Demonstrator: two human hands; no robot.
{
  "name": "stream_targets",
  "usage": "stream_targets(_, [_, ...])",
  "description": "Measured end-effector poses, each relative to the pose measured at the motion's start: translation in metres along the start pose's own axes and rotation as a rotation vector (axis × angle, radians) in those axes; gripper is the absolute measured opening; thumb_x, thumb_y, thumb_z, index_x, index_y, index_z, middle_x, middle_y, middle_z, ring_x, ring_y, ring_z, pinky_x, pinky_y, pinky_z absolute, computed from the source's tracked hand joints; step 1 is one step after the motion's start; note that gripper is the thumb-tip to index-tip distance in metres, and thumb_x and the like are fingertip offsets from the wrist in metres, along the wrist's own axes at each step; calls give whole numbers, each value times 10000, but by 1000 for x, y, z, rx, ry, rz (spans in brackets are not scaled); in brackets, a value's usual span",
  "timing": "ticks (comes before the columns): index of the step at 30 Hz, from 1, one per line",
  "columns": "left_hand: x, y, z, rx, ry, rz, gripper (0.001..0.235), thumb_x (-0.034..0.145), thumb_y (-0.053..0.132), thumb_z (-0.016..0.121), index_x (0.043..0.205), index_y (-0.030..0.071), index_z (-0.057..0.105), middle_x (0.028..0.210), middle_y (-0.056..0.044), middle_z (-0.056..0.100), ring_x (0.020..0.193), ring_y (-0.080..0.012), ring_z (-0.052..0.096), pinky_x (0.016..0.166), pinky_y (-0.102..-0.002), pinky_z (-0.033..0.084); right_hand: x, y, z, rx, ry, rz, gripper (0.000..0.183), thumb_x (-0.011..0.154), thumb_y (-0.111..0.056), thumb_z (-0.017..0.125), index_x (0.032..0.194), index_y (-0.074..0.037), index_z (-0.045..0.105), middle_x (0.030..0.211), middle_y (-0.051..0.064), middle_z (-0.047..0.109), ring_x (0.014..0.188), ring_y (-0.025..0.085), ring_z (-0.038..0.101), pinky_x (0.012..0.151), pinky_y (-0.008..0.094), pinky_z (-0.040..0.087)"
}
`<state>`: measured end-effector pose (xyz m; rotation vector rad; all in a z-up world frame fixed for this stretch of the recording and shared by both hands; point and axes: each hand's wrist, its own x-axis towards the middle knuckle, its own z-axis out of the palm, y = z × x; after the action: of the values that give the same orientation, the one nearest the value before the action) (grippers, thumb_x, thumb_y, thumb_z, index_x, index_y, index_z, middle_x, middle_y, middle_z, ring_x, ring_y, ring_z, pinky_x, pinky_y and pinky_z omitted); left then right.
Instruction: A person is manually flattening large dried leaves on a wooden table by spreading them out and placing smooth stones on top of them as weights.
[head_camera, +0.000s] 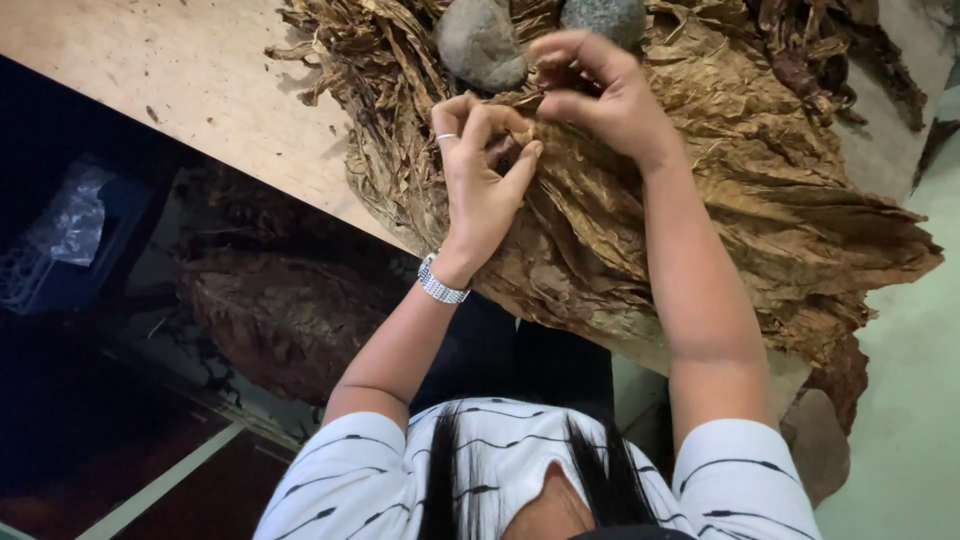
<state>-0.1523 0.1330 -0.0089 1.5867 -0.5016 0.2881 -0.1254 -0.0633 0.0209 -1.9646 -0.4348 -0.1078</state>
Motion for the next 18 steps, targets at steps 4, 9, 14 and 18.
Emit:
stream_targets(4, [-8, -11, 5, 51, 59, 98, 217, 874, -43, 720, 886, 66, 533, 1073, -87, 374, 1067, -244, 435, 808, -330, 532, 2, 2, 2, -125, -53, -32, 107, 1022, -4, 734, 1128, -21, 735, 1098, 119, 714, 1006, 205, 676, 945, 309, 567])
stream_targets(9, [-12, -13, -7, 17, 4, 61, 341, 913, -79, 718, 1146, 147, 612, 1348, -94, 306, 1264, -280, 467, 1134, -435, 499, 1, 3, -4, -4, 20, 91, 31, 1060, -111, 724, 1047, -91, 705, 951, -23, 662, 882, 74, 580, 798, 221, 491])
stream_targets(14, [-9, -10, -20, -108, -233, -52, 716, 922, -185, 594, 1505, 217, 489, 1524, -94, 551, 1478, -300, 451, 1289, -460, 441, 11, -9, 3, 5, -94, 216, 81, 1056, -191, 671, 1087, -117, 686, 1025, -25, 671, 944, 74, 611, 866, 223, 510])
stream_targets(18, [-11, -19, -20, -3, -232, -141, 533, 952, -35, 622, 1422, 160, 464, 1454, -126, 523, 860, -184, 369, 1028, -373, 519, 32, 9, 7, 35, 101, 232, 261, 1087, -333, 566, 1302, -185, 563, 1091, -9, 578, 939, 102, 595, 801, 234, 535])
